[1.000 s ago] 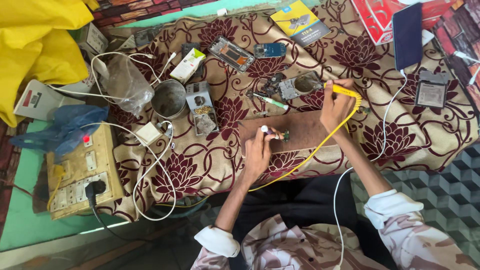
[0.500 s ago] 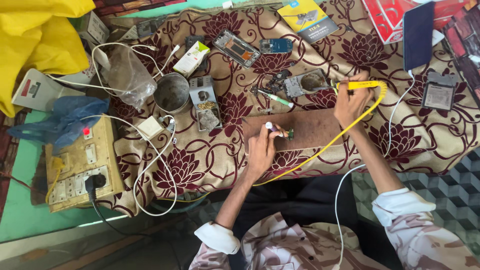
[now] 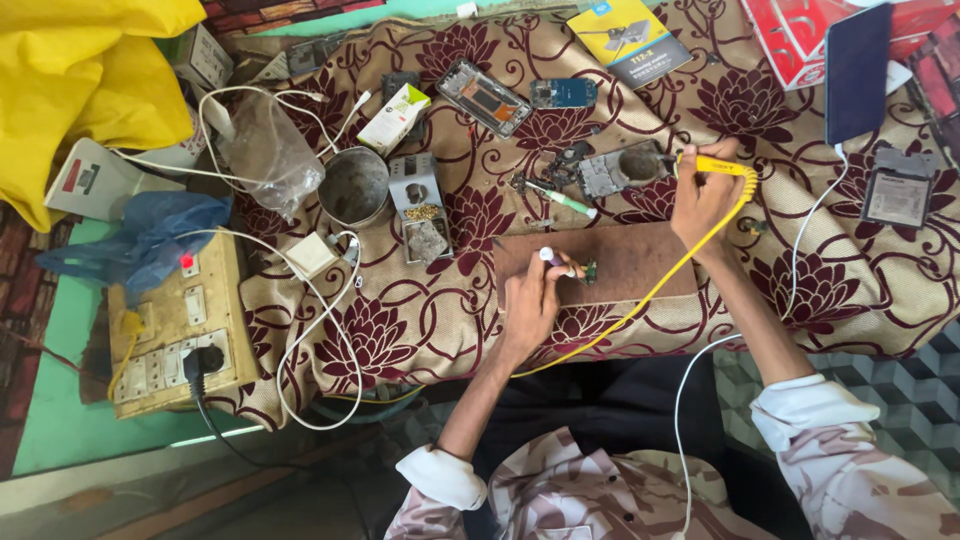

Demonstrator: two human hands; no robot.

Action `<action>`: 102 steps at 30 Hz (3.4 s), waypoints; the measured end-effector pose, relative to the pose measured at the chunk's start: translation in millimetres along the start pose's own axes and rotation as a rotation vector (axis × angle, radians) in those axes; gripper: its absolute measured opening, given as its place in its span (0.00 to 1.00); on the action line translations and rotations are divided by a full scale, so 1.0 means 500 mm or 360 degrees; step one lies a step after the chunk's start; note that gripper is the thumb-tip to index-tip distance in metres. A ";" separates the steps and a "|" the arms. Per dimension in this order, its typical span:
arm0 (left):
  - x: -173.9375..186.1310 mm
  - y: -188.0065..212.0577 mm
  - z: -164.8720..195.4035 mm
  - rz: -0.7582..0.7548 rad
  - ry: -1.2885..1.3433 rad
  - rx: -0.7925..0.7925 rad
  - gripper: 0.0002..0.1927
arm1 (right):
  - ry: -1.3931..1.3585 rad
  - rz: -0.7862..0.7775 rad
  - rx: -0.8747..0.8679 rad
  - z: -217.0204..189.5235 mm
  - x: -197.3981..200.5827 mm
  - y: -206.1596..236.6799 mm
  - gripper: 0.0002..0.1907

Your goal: The person solders a small green circuit board using a soldering iron and solder wire. They hold the board with one hand and apply the soldering iron with the other, repeatedly melting solder onto the board's components.

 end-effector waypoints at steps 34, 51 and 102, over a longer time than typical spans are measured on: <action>-0.006 -0.028 -0.023 -0.0063 -0.0126 0.0370 0.12 | -0.1102 0.0234 -0.0353 0.009 0.078 0.323 0.18; -0.024 0.000 0.001 -0.0017 0.0274 -0.0007 0.11 | -0.1418 0.0385 -0.0475 0.055 0.085 0.334 0.23; 0.000 0.039 0.024 0.0568 -0.0314 -0.0210 0.07 | -0.1530 0.0624 -0.0787 0.114 0.087 0.332 0.18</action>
Point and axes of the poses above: each hand's wrist, its own y-axis away from the middle knuckle, its own x-axis out of the back of the hand, z = x × y, the point moved 8 cm from there along -y, towards the middle knuckle, and after that the axes turned 7 degrees about -y, right-handed, at the moved point
